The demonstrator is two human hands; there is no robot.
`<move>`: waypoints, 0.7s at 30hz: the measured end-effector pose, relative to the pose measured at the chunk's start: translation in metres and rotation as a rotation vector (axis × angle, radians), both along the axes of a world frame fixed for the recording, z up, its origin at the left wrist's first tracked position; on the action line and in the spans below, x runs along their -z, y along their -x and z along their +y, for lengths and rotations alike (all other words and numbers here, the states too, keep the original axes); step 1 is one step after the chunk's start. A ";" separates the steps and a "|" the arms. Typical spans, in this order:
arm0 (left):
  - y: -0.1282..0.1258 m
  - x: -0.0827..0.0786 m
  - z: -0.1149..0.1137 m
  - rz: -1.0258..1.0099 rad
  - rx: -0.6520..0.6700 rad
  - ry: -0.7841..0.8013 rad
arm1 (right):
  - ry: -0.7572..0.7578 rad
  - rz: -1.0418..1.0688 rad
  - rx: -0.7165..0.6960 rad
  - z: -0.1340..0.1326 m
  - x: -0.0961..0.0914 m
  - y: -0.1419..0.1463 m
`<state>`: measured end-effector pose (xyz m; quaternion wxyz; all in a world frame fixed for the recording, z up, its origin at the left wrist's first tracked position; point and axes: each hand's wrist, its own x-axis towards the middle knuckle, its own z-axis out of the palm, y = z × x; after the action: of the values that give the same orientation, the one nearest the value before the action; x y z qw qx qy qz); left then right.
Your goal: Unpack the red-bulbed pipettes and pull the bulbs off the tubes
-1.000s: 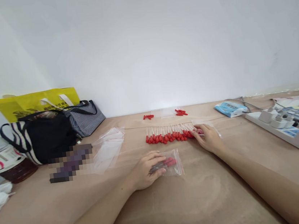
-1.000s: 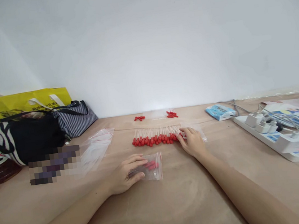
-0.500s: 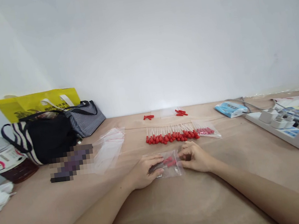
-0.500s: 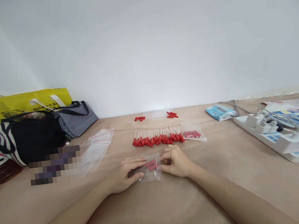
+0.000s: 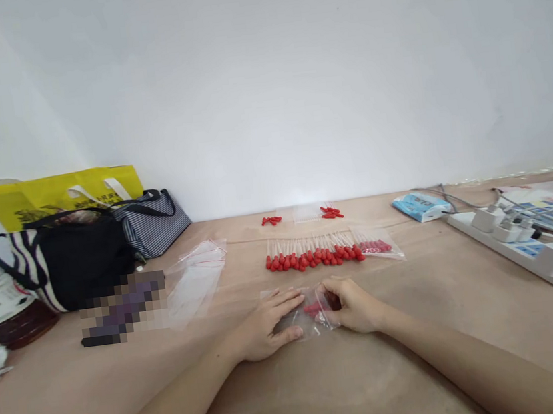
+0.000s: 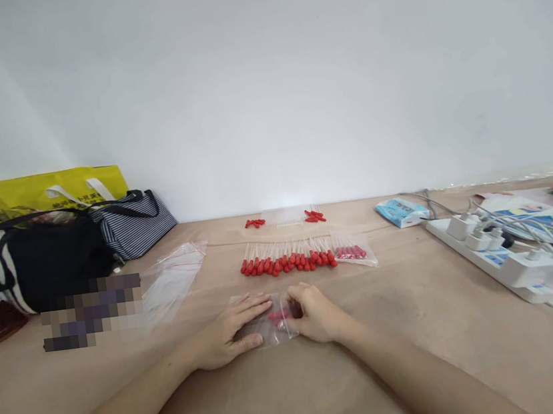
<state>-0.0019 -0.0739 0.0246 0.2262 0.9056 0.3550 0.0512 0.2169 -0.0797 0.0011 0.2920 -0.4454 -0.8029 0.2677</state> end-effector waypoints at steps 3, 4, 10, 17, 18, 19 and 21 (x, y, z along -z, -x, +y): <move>-0.001 -0.002 0.000 0.002 0.016 -0.003 | 0.158 0.084 -0.052 0.001 0.001 -0.004; -0.001 -0.002 0.000 -0.001 0.019 -0.005 | 0.198 0.113 -0.070 0.002 0.001 -0.006; 0.000 -0.003 0.000 0.026 -0.001 -0.001 | 0.448 0.279 -0.071 0.010 -0.004 -0.029; 0.002 -0.004 0.001 0.020 -0.037 0.033 | 0.527 0.434 -0.073 0.025 -0.017 -0.079; 0.002 -0.004 0.001 0.020 -0.039 0.036 | 0.509 0.465 -0.046 0.026 -0.019 -0.086; 0.003 -0.003 0.002 0.017 -0.040 0.038 | 0.492 0.505 -0.015 0.027 -0.021 -0.093; 0.003 -0.003 0.001 -0.004 -0.043 0.045 | 0.447 0.604 0.057 0.030 -0.024 -0.100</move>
<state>-0.0050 -0.0724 0.0271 0.2459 0.8923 0.3752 0.0500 0.3174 -0.0499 0.0247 0.4186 -0.4210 -0.5899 0.5473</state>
